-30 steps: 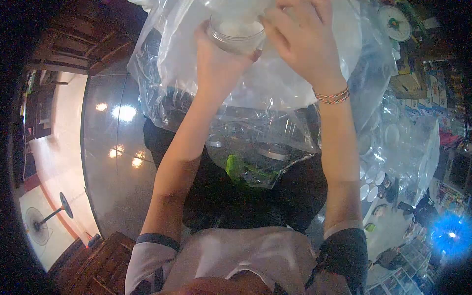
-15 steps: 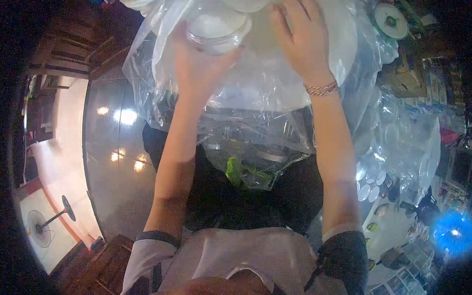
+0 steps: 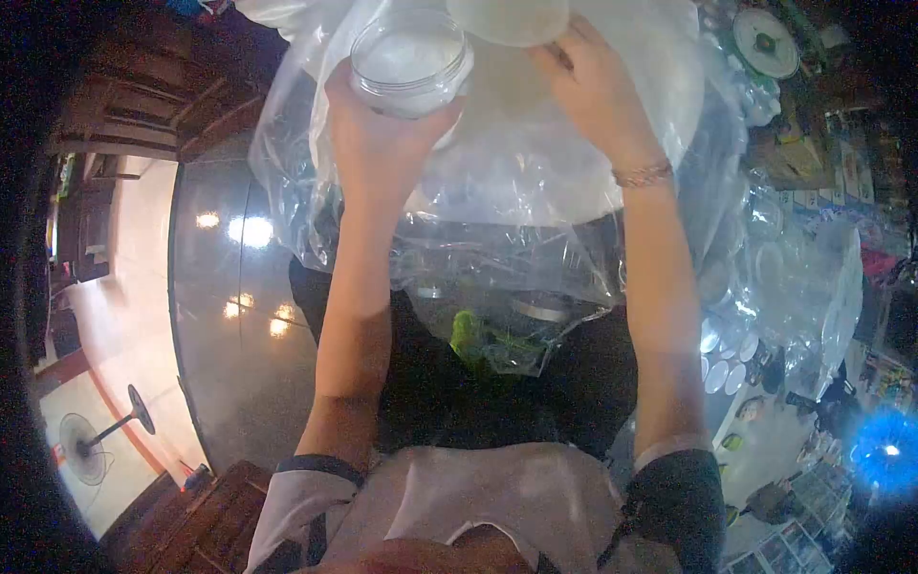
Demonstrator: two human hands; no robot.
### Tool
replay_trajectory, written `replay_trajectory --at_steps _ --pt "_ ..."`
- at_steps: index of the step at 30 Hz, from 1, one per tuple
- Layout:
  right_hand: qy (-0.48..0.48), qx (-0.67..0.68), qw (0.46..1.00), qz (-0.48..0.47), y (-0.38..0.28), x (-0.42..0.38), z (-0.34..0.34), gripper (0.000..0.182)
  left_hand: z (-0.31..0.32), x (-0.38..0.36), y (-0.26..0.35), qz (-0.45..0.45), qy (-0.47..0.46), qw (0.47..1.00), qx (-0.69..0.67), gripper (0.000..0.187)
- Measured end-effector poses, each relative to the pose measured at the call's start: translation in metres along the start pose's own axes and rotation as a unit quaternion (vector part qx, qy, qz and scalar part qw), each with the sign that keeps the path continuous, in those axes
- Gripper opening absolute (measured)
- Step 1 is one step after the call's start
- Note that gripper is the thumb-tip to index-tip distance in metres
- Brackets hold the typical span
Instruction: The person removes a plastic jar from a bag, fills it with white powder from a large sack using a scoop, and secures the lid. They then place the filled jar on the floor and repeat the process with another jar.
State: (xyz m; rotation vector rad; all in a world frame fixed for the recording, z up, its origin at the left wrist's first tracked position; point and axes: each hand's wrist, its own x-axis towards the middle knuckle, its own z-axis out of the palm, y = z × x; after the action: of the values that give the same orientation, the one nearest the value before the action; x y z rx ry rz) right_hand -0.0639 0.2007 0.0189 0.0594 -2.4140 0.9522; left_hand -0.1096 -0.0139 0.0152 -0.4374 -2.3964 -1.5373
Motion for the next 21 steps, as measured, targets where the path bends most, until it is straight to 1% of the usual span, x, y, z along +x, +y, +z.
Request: replay_trajectory --at_steps 2,3,6,8,9,11,12,14,15,16,18,21 --pt "-0.101 -0.067 0.992 0.02 0.011 -0.003 -0.016 0.027 -0.004 0.003 0.004 -0.042 0.014 0.999 -0.021 0.1" --pt "-0.15 -0.102 0.983 0.033 0.015 -0.006 -0.023 0.027 -0.005 0.003 0.003 -0.031 0.022 0.999 -0.022 0.1" --pt "-0.218 -0.135 0.965 0.061 0.04 -0.008 -0.018 0.03 -0.005 0.008 -0.004 0.006 0.031 0.999 -0.036 0.099" --pt "-0.235 -0.11 0.937 0.234 0.026 0.008 -0.002 0.031 -0.003 0.01 -0.009 0.019 0.018 0.998 -0.058 0.099" --pt "-0.241 -0.096 0.911 0.32 0.02 0.015 0.007 0.032 -0.003 0.011 -0.008 0.006 0.015 0.998 -0.065 0.099" --pt "-0.25 -0.15 0.906 0.307 0.027 0.033 0.025 0.032 -0.008 0.011 -0.004 -0.026 0.01 0.997 -0.076 0.098" --pt "-0.258 -0.177 0.903 0.295 0.035 0.044 0.036 0.031 -0.007 0.011 -0.008 -0.024 0.018 0.997 -0.071 0.098" --pt "-0.254 -0.32 0.904 0.127 0.072 0.059 0.06 0.029 -0.001 0.014 -0.019 -0.015 0.033 0.998 -0.056 0.097" --pt "-0.245 -0.385 0.889 0.042 0.088 0.062 0.07 0.029 -0.001 0.014 -0.022 -0.019 0.03 0.997 -0.07 0.097" --pt "-0.246 -0.439 0.864 -0.016 0.097 0.063 0.076 0.027 -0.001 0.014 -0.024 -0.021 0.028 0.996 -0.084 0.097" --pt "-0.238 -0.539 0.797 -0.132 0.105 0.069 0.086 0.026 -0.003 0.016 -0.023 -0.024 0.029 0.994 -0.102 0.096" --pt "-0.357 -0.546 0.756 -0.059 0.094 0.081 0.096 0.028 -0.009 0.015 -0.021 -0.031 0.031 0.993 -0.111 0.096"
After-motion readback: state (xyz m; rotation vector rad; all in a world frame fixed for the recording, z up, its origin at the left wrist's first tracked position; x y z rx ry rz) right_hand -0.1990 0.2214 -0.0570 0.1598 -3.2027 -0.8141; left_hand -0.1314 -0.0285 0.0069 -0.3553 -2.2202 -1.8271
